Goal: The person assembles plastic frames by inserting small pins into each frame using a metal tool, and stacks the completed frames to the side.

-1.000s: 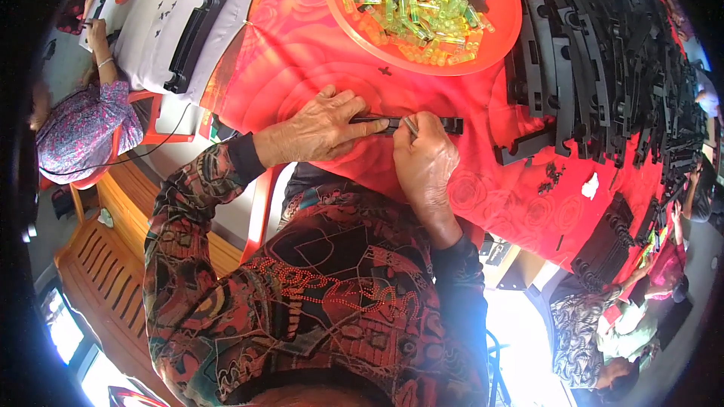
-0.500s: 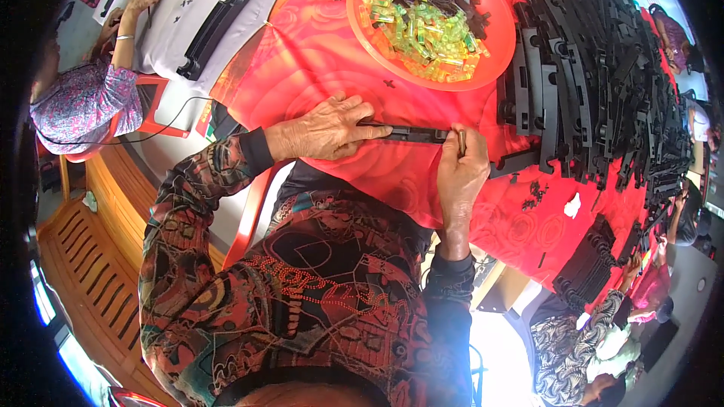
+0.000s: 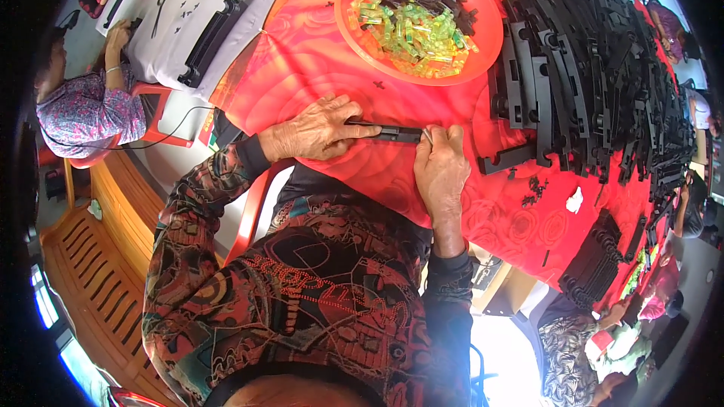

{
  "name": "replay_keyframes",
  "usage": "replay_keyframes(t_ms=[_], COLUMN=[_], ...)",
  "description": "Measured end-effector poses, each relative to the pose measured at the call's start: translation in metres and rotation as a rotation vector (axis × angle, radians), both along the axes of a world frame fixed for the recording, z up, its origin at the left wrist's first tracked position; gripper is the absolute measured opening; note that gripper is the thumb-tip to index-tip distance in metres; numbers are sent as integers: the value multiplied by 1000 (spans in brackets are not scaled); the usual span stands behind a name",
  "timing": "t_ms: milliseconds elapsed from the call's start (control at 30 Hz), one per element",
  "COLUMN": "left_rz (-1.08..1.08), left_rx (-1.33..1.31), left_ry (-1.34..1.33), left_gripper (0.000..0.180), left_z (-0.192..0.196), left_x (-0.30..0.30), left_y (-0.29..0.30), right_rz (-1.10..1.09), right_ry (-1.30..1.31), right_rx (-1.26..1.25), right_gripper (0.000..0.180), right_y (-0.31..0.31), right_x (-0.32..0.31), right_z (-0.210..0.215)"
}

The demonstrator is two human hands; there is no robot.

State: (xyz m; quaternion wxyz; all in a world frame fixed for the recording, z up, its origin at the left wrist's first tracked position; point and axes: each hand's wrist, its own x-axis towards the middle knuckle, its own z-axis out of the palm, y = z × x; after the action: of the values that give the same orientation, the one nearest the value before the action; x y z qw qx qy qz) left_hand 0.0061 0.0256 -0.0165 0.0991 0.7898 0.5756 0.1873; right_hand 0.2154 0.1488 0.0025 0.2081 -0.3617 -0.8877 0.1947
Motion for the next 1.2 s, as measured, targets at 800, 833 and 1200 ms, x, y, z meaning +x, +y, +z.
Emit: replay_keyframes(t_ms=[800,833,1200], left_rz=[85,78,64], left_rx=[35,54,259], left_ry=[65,70,72], left_gripper=[53,53,31], left_z=[3,5,-7], left_x=[30,29,22], left_y=[8,6,0], right_rz=[-44,-43,1], right_ry=[702,703,721], right_rx=[-802,-800,-753], right_gripper=[12,12,8], right_y=[-6,-7,-11], right_x=[23,23,22], right_z=[0,-2,-12])
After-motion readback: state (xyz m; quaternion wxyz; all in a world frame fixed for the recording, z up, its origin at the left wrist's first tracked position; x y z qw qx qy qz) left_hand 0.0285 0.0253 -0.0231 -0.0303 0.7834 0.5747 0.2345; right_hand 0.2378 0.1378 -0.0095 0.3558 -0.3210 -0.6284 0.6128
